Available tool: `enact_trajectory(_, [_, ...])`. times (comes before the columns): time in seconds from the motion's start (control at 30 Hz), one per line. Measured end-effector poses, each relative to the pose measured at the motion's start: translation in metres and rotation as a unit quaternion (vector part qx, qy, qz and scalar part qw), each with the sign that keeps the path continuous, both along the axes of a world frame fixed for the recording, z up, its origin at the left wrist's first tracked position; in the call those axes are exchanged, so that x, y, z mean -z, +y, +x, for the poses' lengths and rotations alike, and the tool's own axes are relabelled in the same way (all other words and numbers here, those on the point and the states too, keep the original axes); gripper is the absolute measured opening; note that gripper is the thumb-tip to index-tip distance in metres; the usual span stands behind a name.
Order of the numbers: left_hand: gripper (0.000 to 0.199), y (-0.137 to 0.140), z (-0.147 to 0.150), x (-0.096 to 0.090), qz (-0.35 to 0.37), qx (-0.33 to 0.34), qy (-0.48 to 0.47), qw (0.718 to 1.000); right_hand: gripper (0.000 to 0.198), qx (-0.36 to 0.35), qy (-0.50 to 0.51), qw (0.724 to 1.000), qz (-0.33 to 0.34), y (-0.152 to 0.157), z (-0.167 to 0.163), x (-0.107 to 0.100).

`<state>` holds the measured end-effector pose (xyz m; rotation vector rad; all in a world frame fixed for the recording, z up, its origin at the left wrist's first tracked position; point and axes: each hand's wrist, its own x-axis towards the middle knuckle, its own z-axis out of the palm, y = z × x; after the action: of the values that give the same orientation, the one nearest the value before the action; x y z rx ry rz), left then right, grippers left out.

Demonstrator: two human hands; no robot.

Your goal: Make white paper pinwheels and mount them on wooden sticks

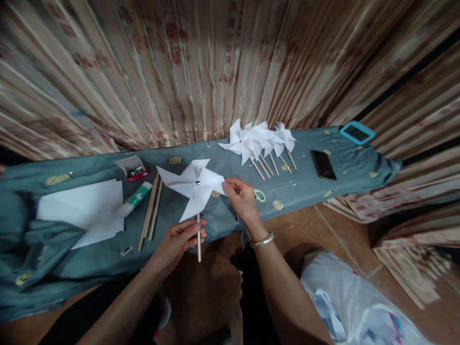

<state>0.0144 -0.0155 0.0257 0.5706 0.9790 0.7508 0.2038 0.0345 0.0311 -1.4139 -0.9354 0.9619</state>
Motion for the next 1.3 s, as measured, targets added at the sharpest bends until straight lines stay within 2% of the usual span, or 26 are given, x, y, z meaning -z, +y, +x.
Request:
enact_trajectory(0.67, [0.052,0.0008,-0.0003,-0.0007,-0.010,-0.016,0.004,1.000,0.036,-0.020,-0.022,0.999,-0.016,-0.0040,-0.0052,-0.0044])
enact_trajectory(1.3, [0.045,-0.0003,-0.0008,0.0001,-0.003,-0.024,0.001,1.000,0.037,-0.041,-0.009,0.999,-0.035,-0.0086,-0.0098,-0.0070])
